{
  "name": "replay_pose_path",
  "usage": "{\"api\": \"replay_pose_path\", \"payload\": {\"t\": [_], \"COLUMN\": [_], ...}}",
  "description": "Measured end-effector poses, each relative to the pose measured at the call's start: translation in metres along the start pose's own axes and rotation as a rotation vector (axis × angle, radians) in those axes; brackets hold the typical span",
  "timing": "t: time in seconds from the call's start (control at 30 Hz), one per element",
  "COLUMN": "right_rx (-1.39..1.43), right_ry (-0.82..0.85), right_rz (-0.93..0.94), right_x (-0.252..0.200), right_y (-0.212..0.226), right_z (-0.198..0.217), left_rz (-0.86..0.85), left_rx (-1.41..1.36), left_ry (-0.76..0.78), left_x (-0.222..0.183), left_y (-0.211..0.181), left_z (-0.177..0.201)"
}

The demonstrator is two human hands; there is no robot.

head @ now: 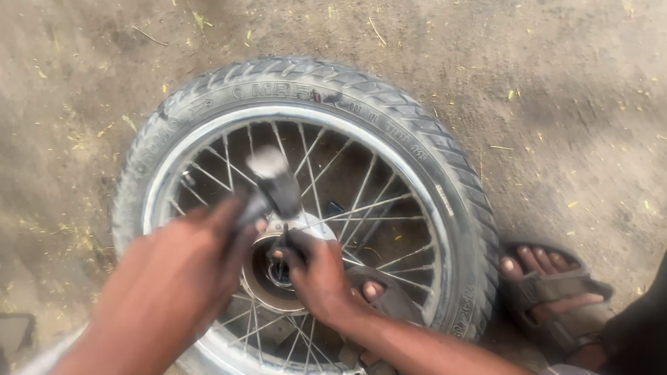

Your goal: The person sits on the ground with a spoked motorcycle wheel and repeatedly hammers a metal component into the wheel hub, holding the part in place with one hand while striking it with a hammer, occasionally repositioning the wheel.

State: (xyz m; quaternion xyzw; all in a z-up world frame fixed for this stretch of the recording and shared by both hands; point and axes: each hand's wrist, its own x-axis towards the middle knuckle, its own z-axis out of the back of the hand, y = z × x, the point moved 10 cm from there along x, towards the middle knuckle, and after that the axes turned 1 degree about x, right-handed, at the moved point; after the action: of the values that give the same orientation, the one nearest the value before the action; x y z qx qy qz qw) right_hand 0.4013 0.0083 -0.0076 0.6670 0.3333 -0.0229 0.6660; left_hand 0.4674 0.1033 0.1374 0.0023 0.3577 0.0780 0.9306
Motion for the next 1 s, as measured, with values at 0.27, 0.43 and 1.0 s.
{"api": "replay_pose_path", "payload": {"t": [0.27,0.43,1.0], "right_rx": [-0.044,-0.012,0.002], "right_ry": [0.033,0.069,0.008], "right_rz": [-0.06,-0.118,-0.017], "right_x": [0.01,0.005,-0.001], "right_y": [-0.001,-0.005,0.0], "right_z": [0.002,-0.003,-0.001], "left_rz": [0.117,0.072,0.309], "left_rx": [0.133,-0.041,-0.221], "left_ry": [0.198,0.052,0.147], "left_x": [0.01,0.01,-0.005], "left_y": [0.012,0.007,0.001], "left_z": [0.005,-0.006,0.003]}}
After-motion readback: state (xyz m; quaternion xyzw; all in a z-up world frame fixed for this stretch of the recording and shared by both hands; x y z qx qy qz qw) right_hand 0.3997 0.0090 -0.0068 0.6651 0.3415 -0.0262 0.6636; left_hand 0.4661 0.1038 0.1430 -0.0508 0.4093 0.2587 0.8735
